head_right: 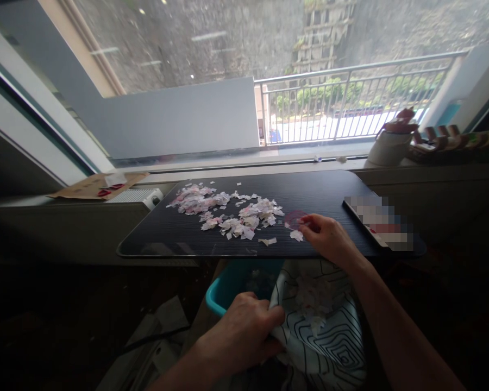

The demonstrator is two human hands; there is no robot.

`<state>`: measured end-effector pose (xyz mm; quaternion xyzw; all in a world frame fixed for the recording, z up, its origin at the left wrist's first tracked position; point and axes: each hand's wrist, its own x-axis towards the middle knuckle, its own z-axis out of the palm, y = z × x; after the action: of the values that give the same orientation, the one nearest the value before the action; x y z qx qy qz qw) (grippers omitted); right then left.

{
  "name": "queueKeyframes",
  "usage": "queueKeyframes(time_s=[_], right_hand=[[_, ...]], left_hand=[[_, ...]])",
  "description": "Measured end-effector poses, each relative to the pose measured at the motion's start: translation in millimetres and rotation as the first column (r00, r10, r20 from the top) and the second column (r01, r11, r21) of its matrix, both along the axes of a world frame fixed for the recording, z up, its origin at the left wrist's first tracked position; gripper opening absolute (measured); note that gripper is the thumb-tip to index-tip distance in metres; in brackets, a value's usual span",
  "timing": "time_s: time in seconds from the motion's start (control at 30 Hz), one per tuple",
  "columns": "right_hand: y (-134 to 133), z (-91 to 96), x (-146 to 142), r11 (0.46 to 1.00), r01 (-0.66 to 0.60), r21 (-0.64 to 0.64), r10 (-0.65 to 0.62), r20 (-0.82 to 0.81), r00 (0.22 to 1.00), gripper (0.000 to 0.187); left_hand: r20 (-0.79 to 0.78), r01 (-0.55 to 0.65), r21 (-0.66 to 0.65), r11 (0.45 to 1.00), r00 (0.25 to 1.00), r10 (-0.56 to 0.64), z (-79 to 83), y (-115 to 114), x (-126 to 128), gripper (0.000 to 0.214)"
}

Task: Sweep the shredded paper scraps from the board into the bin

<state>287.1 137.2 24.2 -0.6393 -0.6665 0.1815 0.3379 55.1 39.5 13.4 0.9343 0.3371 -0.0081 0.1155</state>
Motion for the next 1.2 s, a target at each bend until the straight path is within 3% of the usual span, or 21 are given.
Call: queueKeyframes(time_s=[0.17, 0.3, 0.4, 0.47, 0.53, 0.6, 0.77, 0.97, 1.1, 1.2], right_hand=[[17.0, -1.5, 27.2, 0.982, 0.188, -0.005, -0.183, 0.209, 0.961, 0.049], [13.1, 6.9, 31.9, 0.955, 0.293, 0.035, -0.274, 0.473, 0.838, 0.062], [3.0, 15.6, 11.3, 0.977, 0.176, 0.122, -0.214, 0.524, 0.824, 0.049], [-1.0, 20.0, -11.6, 0.996, -0.079, 0.046, 0.047, 0.479, 0.876, 0.037], [-0.5, 22.5, -34.6, 0.952, -0.302, -0.054, 0.297, 0.417, 0.859, 0.029], [3.9, 23.4, -51.4, 0.923, -0.374, -0.094, 0.377, 0.429, 0.821, 0.026], [16.6, 23.7, -60.1, 0.908, -0.377, -0.185, 0.418, 0.485, 0.768, 0.017], [16.7, 25.9, -63.4, 0.906, -0.37, -0.206, 0.422, 0.516, 0.746, 0.014], [16.3, 26.9, -60.6, 0.932, -0.32, -0.17, 0.359, 0.55, 0.754, 0.017], [18.4, 26.2, -52.3, 0.967, -0.223, -0.121, 0.253, 0.537, 0.805, 0.02]], left_hand=[[0.014, -0.012, -0.015, 1.0, 1.0, 0.012, 0.0, 0.2, -0.2, 0.022], [0.018, -0.018, -0.026, 1.0, 1.0, 0.019, -1.0, 0.3, 0.0, 0.023], [0.004, -0.006, -0.017, 1.0, 1.0, 0.006, -1.7, 0.3, 0.5, 0.026], [-0.006, 0.0, -0.003, 1.0, 1.0, 0.0, -1.8, -0.1, 0.4, 0.026], [-0.009, 0.001, 0.005, 1.0, 1.0, -0.001, -1.7, -0.9, -0.5, 0.024], [-0.014, -0.006, 0.005, 1.0, 1.0, 0.006, -1.4, -1.6, -1.7, 0.024], [-0.021, -0.008, -0.017, 1.0, 1.0, 0.007, 0.5, -1.8, -3.3, 0.024], [-0.019, -0.006, -0.025, 1.0, 1.0, 0.006, 2.2, -2.4, -2.9, 0.025], [-0.003, -0.019, -0.031, 0.999, 1.0, 0.018, 0.1, -4.0, -3.7, 0.024], [0.011, -0.019, -0.033, 0.999, 1.0, 0.019, -1.4, -4.0, -3.9, 0.024]])
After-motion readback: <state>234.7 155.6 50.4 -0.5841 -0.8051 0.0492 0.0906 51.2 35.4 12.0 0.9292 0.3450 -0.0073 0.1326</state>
